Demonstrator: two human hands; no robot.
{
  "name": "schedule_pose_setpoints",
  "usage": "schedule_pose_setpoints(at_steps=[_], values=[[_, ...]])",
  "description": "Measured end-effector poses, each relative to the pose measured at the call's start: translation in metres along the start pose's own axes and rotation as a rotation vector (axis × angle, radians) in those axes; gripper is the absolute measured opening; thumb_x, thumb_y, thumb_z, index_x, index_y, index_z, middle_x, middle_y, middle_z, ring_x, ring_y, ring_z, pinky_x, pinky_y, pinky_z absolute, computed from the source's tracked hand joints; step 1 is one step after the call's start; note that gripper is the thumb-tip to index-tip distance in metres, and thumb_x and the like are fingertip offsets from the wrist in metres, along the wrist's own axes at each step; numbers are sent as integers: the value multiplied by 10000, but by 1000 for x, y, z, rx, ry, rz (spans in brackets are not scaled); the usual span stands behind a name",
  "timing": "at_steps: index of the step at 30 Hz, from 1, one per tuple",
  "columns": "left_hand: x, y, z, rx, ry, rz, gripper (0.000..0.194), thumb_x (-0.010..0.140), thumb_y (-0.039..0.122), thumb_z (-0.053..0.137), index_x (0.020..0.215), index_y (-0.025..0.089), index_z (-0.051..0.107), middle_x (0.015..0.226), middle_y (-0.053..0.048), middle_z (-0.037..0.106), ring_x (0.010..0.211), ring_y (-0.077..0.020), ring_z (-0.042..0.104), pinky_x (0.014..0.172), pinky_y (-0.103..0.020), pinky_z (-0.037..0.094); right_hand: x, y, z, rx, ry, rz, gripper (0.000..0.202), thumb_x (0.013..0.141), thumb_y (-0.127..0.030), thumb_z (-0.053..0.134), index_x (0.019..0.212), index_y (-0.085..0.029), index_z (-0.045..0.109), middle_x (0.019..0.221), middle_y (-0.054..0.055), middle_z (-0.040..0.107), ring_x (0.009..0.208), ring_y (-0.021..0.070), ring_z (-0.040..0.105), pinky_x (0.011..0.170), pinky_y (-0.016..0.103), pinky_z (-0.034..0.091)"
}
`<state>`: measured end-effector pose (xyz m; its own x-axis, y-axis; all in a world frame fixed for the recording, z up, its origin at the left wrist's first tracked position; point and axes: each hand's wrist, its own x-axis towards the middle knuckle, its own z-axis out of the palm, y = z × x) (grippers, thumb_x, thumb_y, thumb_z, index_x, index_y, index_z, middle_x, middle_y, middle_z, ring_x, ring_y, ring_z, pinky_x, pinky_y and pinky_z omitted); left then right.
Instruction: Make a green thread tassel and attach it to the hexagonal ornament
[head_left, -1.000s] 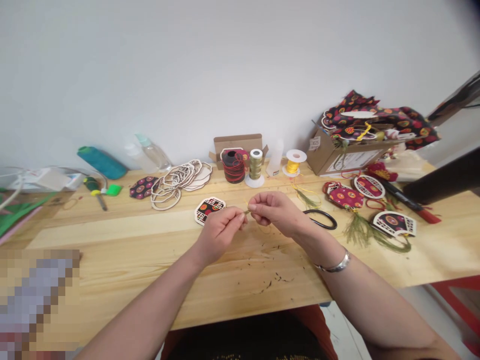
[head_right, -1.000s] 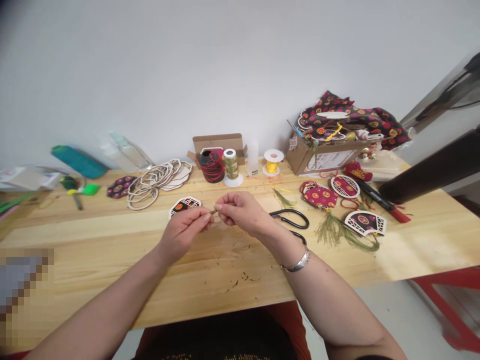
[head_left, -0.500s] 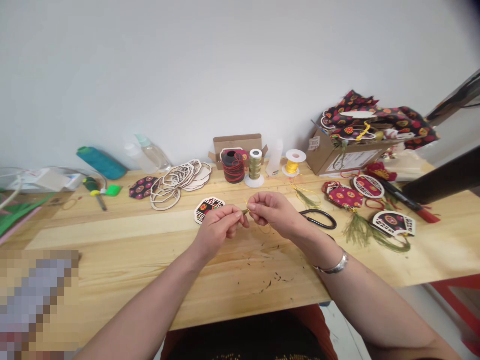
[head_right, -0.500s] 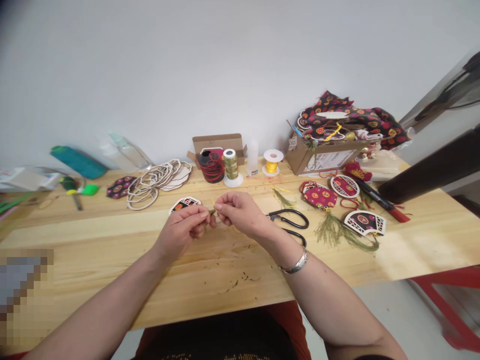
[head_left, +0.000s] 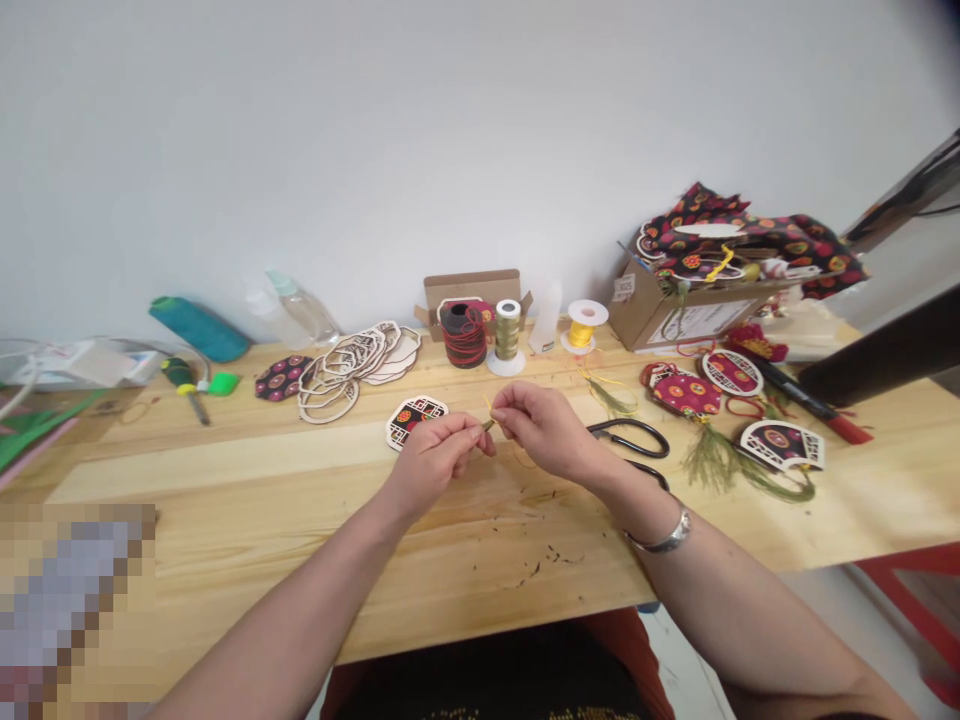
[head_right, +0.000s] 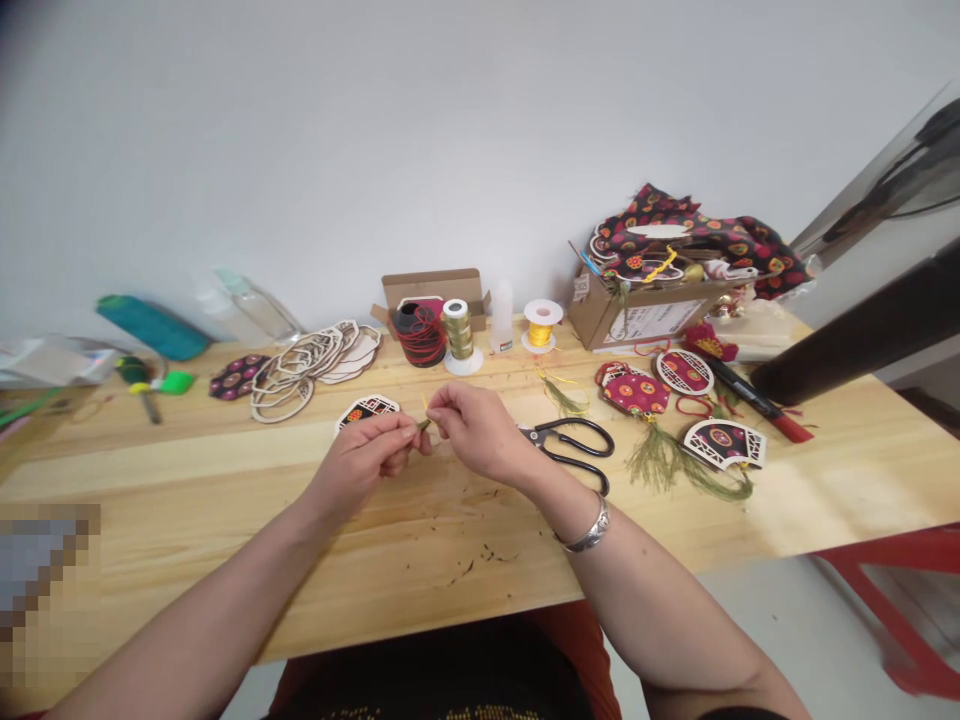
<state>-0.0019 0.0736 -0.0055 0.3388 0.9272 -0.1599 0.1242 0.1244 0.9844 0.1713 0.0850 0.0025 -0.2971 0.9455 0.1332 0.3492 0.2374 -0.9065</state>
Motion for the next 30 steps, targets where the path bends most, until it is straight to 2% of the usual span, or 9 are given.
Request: schedule_pose_setpoints(at_steps=[2, 7, 12, 16, 25, 28, 30], values=[[0, 1, 0, 17, 18, -9, 215, 790, 319, 538, 686, 162, 642, 445, 59, 379, 434, -90, 295, 445, -238, 230, 0, -1, 0, -11, -3, -3, 122, 834, -203, 481, 720, -182, 519, 601, -37, 532, 552, 91, 449, 554, 223, 353], [0, 0, -1, 24, 34, -14, 175, 766, 303, 553, 665, 173, 614, 520, 38, 486, 442, -85, 307, 449, -242, 244, 0, -2, 0, 28, -24, 0, 110, 830, -174, 465, 732, -188, 511, 625, -29, 575, 574, 95, 479, 563, 214, 361], [1, 1, -2, 37, 16, -13, 179, 771, 313, 553, 674, 181, 625, 457, 59, 404, 435, -95, 309, 455, -247, 259, 0, -3, 0, 5, -37, 17, 112, 832, -175, 466, 734, -187, 519, 635, -25, 577, 578, 100, 481, 580, 224, 368], [0, 3, -3, 81, 3, -2, 185, 779, 307, 552, 697, 173, 649, 473, 57, 406, 447, -92, 324, 461, -241, 253, 0, -2, -1, -37, -26, 8, 118, 836, -189, 483, 726, -185, 525, 614, -39, 528, 578, 99, 456, 584, 227, 362], [2, -2, -4, 25, 108, 22, 209, 770, 315, 566, 659, 159, 650, 418, 58, 382, 420, -86, 305, 441, -235, 213, 3, 1, -6, -49, -165, 47, 112, 814, -146, 502, 743, -171, 585, 603, -39, 535, 541, 84, 442, 560, 218, 360], [5, -3, -7, -21, 183, 28, 196, 765, 307, 571, 672, 154, 651, 429, 48, 425, 409, -84, 309, 431, -235, 217, 4, 1, -11, -79, -174, 71, 111, 798, -129, 510, 762, -168, 608, 612, -30, 557, 547, 90, 464, 559, 216, 370], [6, -3, -9, -62, 229, 32, 188, 759, 299, 572, 668, 151, 644, 445, 40, 448, 403, -80, 305, 425, -237, 220, 6, 1, -18, -136, -129, 52, 119, 796, -125, 514, 765, -168, 621, 632, -17, 586, 573, 102, 500, 582, 223, 387]])
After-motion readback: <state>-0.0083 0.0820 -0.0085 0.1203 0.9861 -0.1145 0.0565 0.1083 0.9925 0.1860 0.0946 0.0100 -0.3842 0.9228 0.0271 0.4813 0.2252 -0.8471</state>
